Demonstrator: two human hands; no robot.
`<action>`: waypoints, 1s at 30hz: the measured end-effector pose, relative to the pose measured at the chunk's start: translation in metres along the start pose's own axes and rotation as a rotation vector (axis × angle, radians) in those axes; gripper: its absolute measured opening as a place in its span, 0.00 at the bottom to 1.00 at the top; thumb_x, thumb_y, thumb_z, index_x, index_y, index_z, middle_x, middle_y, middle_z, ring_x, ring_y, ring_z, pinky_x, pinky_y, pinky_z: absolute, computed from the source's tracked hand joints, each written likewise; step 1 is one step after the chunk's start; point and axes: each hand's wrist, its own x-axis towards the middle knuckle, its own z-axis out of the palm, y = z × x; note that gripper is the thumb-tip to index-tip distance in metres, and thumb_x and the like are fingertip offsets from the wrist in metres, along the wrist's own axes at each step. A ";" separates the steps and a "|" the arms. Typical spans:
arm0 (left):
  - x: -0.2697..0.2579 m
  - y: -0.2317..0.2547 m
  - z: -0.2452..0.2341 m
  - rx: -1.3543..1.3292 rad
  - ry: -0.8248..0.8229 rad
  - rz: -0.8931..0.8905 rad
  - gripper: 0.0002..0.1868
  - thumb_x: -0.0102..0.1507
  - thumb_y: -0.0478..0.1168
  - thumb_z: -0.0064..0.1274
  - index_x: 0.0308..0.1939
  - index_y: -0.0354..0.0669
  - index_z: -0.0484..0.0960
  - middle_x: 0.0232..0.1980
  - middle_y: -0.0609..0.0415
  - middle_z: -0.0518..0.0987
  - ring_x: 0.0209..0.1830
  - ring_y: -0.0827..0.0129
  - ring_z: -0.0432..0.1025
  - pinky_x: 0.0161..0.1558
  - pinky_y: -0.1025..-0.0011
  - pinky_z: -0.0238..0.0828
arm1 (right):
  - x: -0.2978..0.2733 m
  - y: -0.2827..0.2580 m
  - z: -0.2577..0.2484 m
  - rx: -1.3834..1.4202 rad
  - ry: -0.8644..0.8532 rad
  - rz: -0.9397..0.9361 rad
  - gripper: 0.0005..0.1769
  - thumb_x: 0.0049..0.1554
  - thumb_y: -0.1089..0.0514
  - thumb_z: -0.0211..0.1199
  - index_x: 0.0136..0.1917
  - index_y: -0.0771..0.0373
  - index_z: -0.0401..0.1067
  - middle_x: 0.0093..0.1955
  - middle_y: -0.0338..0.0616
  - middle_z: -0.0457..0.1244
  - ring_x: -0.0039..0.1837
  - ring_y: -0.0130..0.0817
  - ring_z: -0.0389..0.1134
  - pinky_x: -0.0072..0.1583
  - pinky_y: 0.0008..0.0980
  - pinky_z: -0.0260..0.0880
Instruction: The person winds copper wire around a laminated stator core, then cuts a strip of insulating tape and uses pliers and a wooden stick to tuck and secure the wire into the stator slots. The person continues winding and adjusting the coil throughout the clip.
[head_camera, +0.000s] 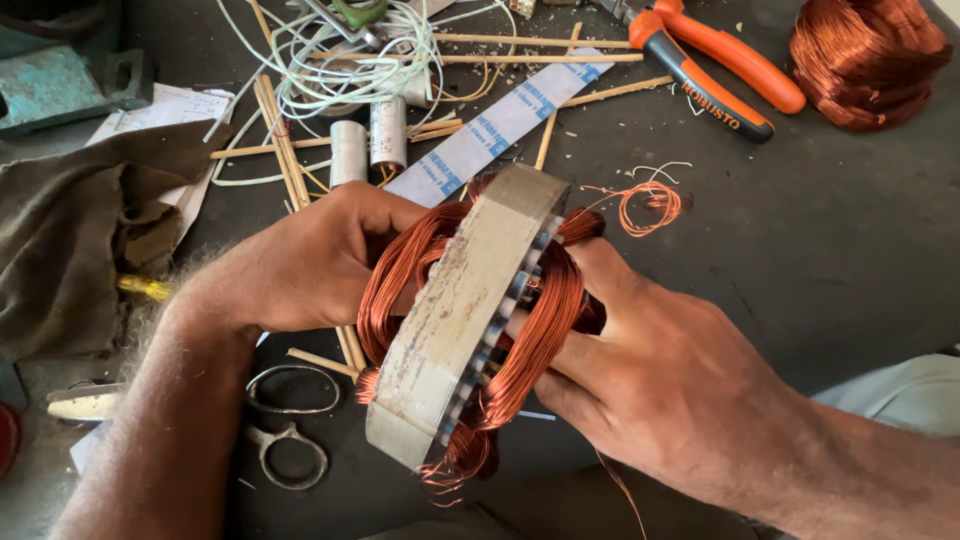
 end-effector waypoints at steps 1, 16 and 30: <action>0.001 -0.001 0.001 -0.016 0.000 0.009 0.19 0.56 0.39 0.67 0.50 0.40 0.88 0.38 0.58 0.90 0.32 0.82 0.79 0.35 0.78 0.80 | 0.000 0.000 -0.002 0.007 0.017 -0.017 0.22 0.51 0.52 0.74 0.56 0.59 0.74 0.68 0.64 0.54 0.43 0.34 0.70 0.48 0.33 0.76; -0.001 -0.007 -0.002 0.001 -0.024 0.027 0.18 0.54 0.36 0.69 0.47 0.38 0.88 0.39 0.56 0.89 0.34 0.81 0.77 0.36 0.76 0.79 | 0.002 0.003 0.000 -0.143 -0.008 -0.077 0.26 0.49 0.52 0.73 0.58 0.63 0.74 0.61 0.59 0.57 0.45 0.38 0.70 0.49 0.36 0.75; -0.002 -0.001 0.000 0.203 0.054 0.079 0.18 0.57 0.39 0.68 0.49 0.39 0.85 0.40 0.56 0.87 0.38 0.78 0.76 0.40 0.75 0.77 | -0.001 0.005 -0.004 -0.060 0.004 0.065 0.24 0.46 0.51 0.76 0.53 0.62 0.73 0.63 0.54 0.60 0.43 0.39 0.69 0.44 0.39 0.71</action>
